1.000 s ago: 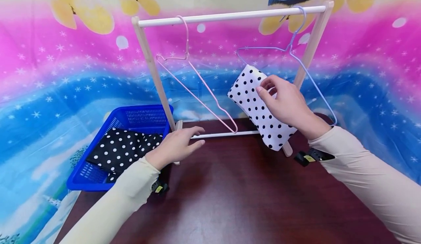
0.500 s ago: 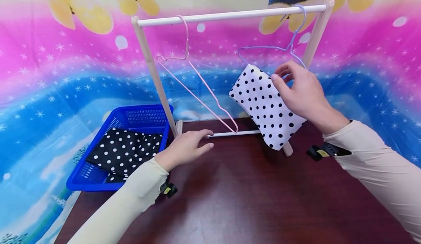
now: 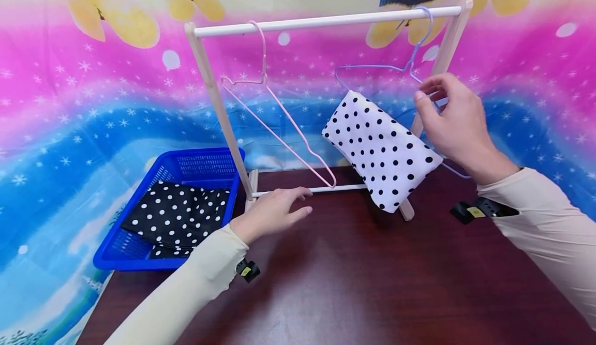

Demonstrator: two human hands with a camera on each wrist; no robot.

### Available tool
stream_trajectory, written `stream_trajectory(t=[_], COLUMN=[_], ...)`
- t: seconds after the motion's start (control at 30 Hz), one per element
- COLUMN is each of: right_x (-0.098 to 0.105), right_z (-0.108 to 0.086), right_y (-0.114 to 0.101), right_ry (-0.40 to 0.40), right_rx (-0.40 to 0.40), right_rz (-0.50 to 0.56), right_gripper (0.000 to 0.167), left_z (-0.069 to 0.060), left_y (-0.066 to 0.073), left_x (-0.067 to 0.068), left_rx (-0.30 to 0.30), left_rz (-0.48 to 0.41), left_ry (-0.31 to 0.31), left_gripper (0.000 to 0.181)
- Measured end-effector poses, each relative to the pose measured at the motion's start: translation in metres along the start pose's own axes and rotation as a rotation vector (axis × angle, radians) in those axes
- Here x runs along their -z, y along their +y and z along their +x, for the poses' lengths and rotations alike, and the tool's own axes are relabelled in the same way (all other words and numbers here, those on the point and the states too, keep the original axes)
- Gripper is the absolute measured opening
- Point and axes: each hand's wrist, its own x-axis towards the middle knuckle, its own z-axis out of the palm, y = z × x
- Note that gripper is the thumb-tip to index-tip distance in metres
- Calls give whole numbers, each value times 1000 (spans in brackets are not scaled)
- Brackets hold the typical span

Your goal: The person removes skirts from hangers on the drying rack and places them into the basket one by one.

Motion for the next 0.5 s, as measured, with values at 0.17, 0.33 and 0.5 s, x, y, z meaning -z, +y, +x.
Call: stream_trajectory(t=[0.17, 0.33, 0.5], right_x=[2, 3, 5], right_z=[4, 7, 10], right_y=[8, 15, 23], right_ry=[-12, -28, -71], right_rx=[-42, -60, -93], right_rz=[-36, -64, -74], right_gripper=[44, 46, 50], left_z=[4, 8, 11], left_y=[3, 6, 9], left_x=[-7, -13, -17], left_rx=[-14, -24, -9], left_rz=[3, 9, 8], left_ry=[-17, -20, -35], left_gripper=[47, 47, 47])
